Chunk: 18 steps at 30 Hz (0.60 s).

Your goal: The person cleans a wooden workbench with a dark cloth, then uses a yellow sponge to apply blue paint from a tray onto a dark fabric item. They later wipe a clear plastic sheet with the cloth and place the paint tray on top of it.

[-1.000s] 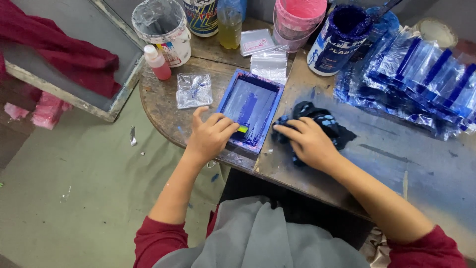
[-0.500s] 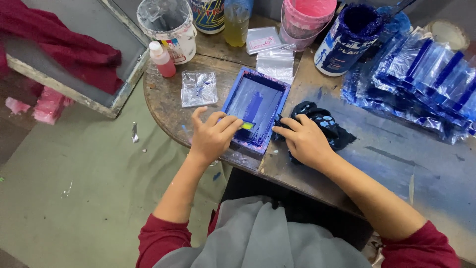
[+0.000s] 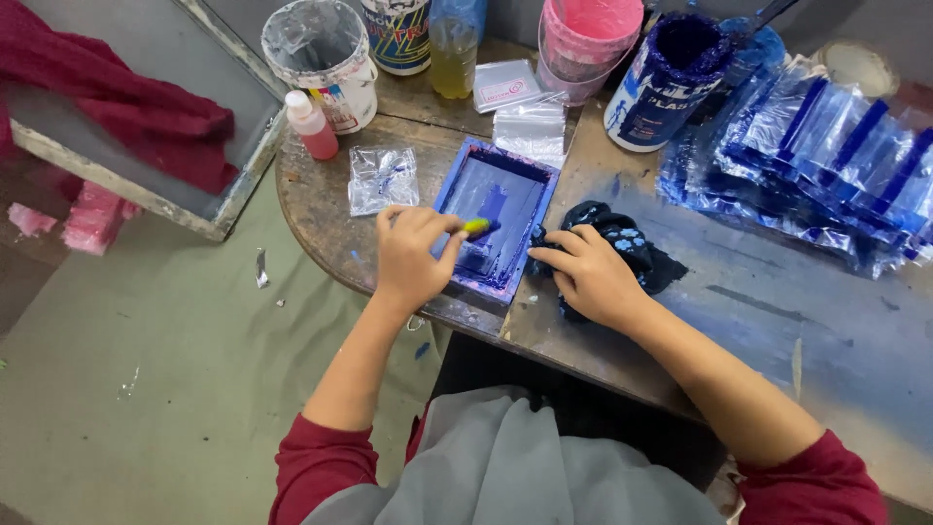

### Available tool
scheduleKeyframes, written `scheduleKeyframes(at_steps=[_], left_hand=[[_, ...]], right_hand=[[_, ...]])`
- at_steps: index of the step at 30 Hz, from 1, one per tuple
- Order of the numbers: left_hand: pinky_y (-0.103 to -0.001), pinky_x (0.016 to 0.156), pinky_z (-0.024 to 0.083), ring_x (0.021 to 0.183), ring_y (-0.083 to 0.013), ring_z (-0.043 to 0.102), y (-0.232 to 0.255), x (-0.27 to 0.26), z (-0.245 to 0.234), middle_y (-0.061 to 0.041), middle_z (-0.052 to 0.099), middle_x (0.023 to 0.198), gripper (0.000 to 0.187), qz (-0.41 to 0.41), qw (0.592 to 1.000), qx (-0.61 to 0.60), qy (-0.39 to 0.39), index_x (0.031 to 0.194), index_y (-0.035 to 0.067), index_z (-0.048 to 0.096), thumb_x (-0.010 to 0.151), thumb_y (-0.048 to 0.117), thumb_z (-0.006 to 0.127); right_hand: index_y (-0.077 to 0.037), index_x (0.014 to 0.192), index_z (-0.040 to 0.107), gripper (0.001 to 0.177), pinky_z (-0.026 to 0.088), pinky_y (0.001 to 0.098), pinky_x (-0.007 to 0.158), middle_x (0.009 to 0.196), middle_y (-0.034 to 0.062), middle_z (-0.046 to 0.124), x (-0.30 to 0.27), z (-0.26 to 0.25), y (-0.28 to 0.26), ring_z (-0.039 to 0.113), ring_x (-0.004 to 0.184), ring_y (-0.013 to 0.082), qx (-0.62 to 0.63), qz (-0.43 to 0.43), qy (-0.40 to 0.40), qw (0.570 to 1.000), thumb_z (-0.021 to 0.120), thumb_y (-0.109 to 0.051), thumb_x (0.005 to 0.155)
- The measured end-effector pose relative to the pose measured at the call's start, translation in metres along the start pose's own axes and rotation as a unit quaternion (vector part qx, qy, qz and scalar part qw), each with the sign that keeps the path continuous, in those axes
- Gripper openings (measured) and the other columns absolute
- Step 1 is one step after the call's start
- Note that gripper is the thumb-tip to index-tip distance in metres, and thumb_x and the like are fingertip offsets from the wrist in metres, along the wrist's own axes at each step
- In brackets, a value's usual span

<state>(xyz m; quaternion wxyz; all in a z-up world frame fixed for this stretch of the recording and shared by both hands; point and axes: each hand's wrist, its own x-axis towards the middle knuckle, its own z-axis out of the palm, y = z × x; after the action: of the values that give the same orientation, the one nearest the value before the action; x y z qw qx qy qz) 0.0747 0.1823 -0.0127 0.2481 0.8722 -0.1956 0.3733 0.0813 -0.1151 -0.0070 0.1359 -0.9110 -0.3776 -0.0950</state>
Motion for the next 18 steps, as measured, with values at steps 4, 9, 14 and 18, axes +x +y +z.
scheduleKeyframes(at_steps=[4,9,14,18], left_hand=[[-0.033,0.085,0.045,0.077,-0.0133,0.068,0.018,0.019,0.003,0.008,0.069,0.078,0.013,-0.136,0.98,-0.142,-0.002,0.096,0.02,0.073,0.087,0.022,0.083],[-0.025,0.067,0.051,0.072,-0.0088,0.06,0.037,0.03,0.029,-0.001,0.07,0.078,0.016,-0.322,0.847,-0.421,-0.05,0.105,0.009,0.071,0.092,0.017,0.077],[-0.027,0.066,0.059,0.07,-0.0133,0.068,0.08,0.039,0.059,-0.01,0.072,0.079,0.018,-0.328,0.8,-0.498,-0.071,0.106,0.003,0.069,0.092,0.012,0.076],[-0.028,0.067,0.061,0.072,-0.012,0.068,0.12,0.065,0.057,-0.01,0.073,0.081,0.017,-0.297,0.799,-0.515,-0.096,0.106,0.003,0.069,0.094,0.012,0.075]], right_hand=[[-0.015,0.123,0.074,0.038,0.054,0.0415,0.101,0.121,0.0085,0.071,-0.003,-0.003,0.006,0.063,0.118,0.0326,0.141,0.062,0.054,0.987,0.066,0.0,0.09],[-0.016,0.121,0.076,0.034,0.05,0.0422,0.104,0.117,0.0084,0.074,-0.014,-0.013,0.03,0.066,0.12,0.0283,0.325,0.208,0.159,0.909,0.071,-0.006,0.089],[-0.016,0.117,0.073,0.022,0.053,0.0318,0.091,0.1,0.0017,0.069,-0.042,-0.027,0.06,0.061,0.097,0.0119,0.441,0.334,0.23,0.801,0.067,-0.014,0.096],[-0.013,0.105,0.063,0.016,0.054,0.0291,0.084,0.09,0.0041,0.06,-0.064,-0.048,0.071,0.058,0.086,0.0133,0.553,0.38,0.282,0.686,0.05,-0.008,0.098]])
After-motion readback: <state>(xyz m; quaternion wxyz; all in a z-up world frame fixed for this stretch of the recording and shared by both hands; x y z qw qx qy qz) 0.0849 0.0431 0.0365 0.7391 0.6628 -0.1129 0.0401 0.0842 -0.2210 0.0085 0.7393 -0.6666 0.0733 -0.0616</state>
